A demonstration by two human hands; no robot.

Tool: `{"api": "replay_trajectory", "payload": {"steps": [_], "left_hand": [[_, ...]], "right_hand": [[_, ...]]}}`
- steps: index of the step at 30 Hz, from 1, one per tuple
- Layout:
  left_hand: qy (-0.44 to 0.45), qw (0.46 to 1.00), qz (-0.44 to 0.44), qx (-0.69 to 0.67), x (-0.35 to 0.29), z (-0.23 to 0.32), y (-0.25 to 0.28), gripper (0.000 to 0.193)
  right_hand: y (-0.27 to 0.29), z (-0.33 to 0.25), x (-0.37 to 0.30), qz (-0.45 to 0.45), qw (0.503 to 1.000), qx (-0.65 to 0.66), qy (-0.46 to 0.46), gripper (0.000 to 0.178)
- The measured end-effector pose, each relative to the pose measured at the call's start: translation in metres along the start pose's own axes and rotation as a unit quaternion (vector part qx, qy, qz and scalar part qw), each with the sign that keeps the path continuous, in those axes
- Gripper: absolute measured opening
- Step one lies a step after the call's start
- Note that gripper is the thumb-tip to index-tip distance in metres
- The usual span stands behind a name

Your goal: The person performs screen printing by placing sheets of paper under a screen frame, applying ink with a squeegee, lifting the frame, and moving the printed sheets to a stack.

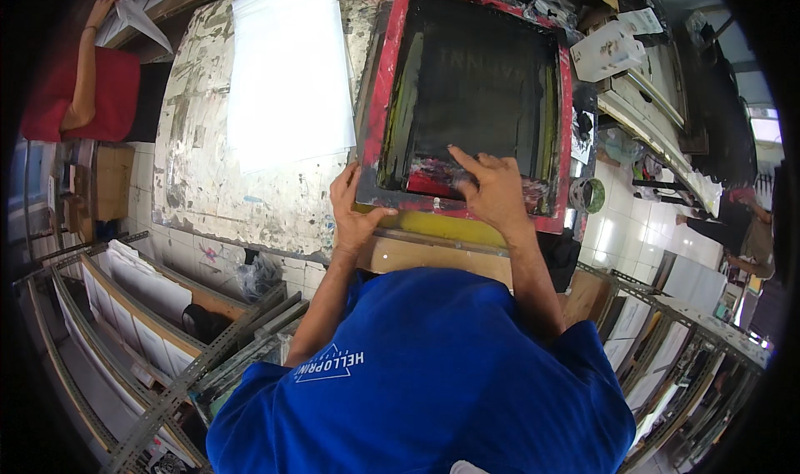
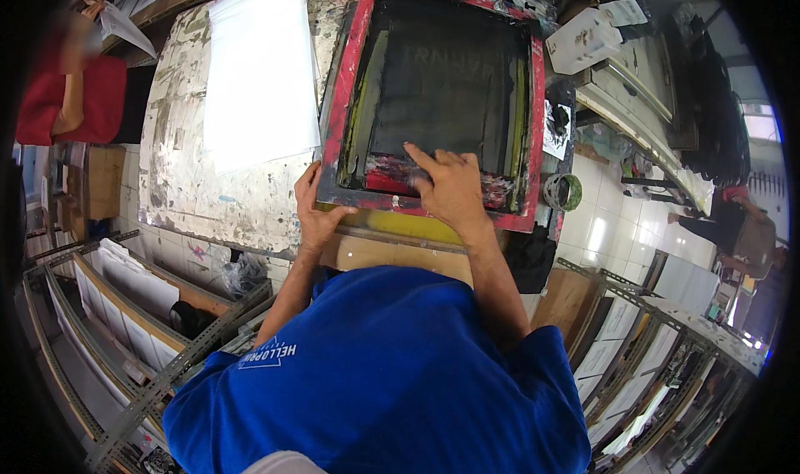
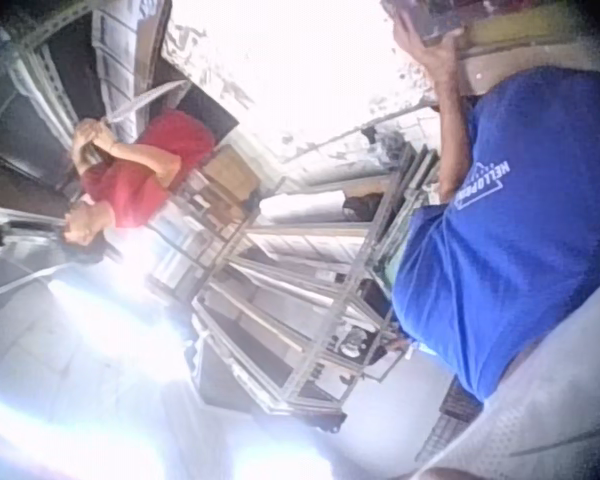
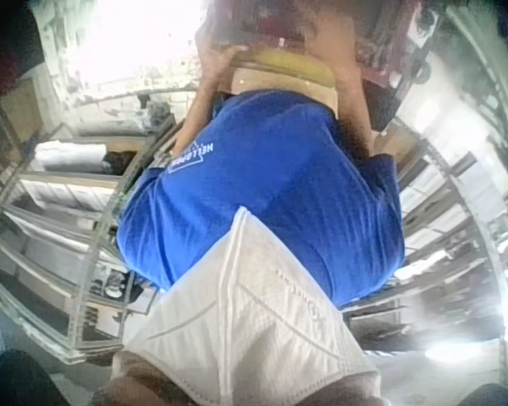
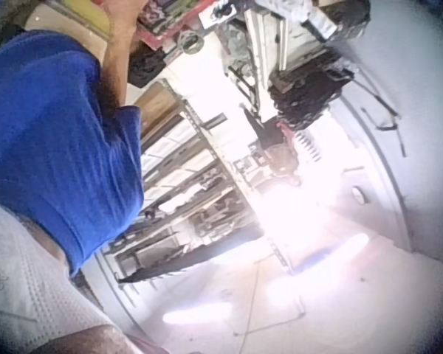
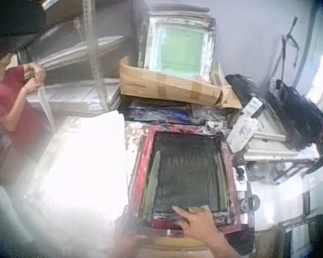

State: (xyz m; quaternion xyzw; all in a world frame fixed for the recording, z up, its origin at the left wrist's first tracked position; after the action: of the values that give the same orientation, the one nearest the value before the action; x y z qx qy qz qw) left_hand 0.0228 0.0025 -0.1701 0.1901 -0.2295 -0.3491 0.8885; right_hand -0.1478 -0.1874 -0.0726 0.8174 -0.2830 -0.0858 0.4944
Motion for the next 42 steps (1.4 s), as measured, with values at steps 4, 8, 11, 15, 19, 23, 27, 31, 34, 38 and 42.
{"api": "replay_trajectory", "payload": {"steps": [4,8,11,15,19,23,27,31,34,38,42], "left_hand": [[-0.009,0.993,-0.013,0.119,-0.002,-0.005,-0.004,0.1],[0.011,0.992,-0.019,0.123,-0.003,-0.005,-0.002,0.096],[0.002,0.992,-0.023,0.125,-0.004,-0.005,-0.002,0.097],[0.003,0.994,-0.023,0.111,-0.006,-0.007,-0.001,0.098],[-0.003,0.992,-0.033,0.123,-0.005,-0.006,0.0,0.095],[0.001,0.993,-0.029,0.116,-0.004,-0.004,0.001,0.095],[-0.007,0.994,-0.02,0.104,-0.003,-0.002,0.002,0.096],[-0.008,0.995,-0.016,0.099,-0.002,0.001,0.004,0.097],[-0.023,0.994,-0.032,0.104,-0.004,0.0,0.003,0.097],[0.034,0.996,-0.035,0.081,-0.012,-0.011,0.0,0.098],[0.057,0.998,-0.014,0.036,-0.016,-0.014,0.0,0.099]], "right_hand": [[-0.036,0.022,-0.002,-0.067,0.993,-0.074,-0.07,0.083],[-0.033,0.052,0.032,0.032,0.997,-0.054,-0.042,0.081],[-0.022,0.074,0.076,0.072,0.996,-0.059,-0.017,0.077],[-0.009,0.108,0.139,0.114,0.99,-0.087,0.013,0.075],[-0.003,0.143,0.197,0.129,0.982,-0.136,0.027,0.081],[0.002,0.171,0.246,0.107,0.982,-0.154,0.0,0.083],[0.015,0.197,0.282,0.082,0.985,-0.15,0.003,0.081],[0.038,0.188,0.298,0.117,0.987,-0.1,0.051,0.061],[0.03,0.172,0.282,0.137,0.979,-0.124,0.086,0.056],[0.019,0.159,0.248,0.134,0.977,-0.15,0.064,0.06],[0.016,0.118,0.191,0.107,0.985,-0.129,0.037,0.057]]}}
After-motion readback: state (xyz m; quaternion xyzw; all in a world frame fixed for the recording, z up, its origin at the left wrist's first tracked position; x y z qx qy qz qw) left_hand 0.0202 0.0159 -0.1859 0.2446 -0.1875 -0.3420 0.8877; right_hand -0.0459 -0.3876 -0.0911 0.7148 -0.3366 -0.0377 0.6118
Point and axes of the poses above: each hand's wrist, its own x-axis towards the middle knuckle, its own y-axis out of the back of the hand, z = x × y, the point moved 10 cm from there along x, towards the middle knuckle, and after that the axes turned 4 degrees about x, right-handed, at the moved point
